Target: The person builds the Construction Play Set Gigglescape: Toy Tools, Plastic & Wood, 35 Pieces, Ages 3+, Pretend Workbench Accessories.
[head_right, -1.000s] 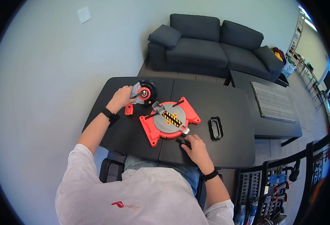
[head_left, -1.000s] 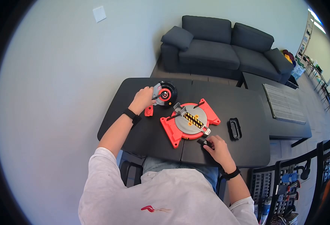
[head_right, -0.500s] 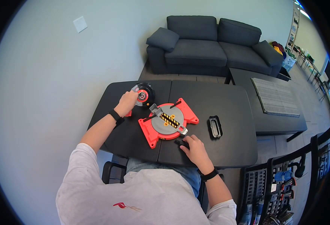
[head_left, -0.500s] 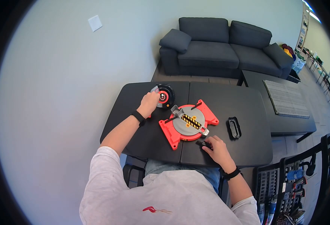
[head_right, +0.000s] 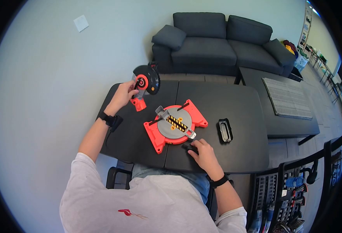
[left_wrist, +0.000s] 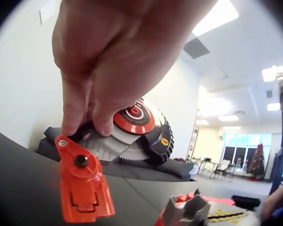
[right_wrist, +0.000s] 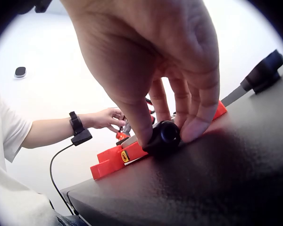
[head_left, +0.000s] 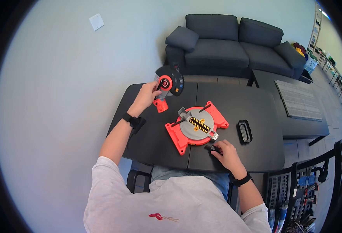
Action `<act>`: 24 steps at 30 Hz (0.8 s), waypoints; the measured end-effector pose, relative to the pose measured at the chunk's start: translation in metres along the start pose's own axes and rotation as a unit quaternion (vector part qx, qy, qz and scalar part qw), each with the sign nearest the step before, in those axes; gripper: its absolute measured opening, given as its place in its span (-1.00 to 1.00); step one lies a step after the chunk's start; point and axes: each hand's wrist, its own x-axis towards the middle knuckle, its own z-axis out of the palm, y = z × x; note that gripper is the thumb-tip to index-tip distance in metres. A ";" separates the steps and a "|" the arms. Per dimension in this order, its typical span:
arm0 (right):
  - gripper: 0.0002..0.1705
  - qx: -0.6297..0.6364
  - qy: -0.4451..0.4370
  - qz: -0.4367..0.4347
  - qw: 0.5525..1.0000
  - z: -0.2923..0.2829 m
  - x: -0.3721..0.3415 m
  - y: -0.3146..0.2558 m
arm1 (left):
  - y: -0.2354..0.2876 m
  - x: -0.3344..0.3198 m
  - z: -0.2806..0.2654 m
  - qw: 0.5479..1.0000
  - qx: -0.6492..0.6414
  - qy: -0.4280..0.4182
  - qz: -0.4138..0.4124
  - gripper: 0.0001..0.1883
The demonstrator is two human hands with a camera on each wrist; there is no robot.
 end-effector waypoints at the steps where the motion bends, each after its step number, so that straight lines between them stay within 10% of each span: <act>1: -0.65 -0.003 -0.001 -0.003 1.000 0.000 0.000 0.000 | 0.014 -0.004 -0.008 0.999 -0.044 -0.007 -0.006 -0.81; 11: -0.64 0.000 0.001 -0.006 1.000 0.002 -0.002 -0.004 | 0.081 -0.021 0.002 0.967 -0.152 0.050 0.198 -0.83; 24: -0.64 0.004 -0.013 0.002 1.000 -0.002 0.001 -0.004 | 0.071 -0.038 0.044 0.968 -0.091 0.068 0.225 -0.83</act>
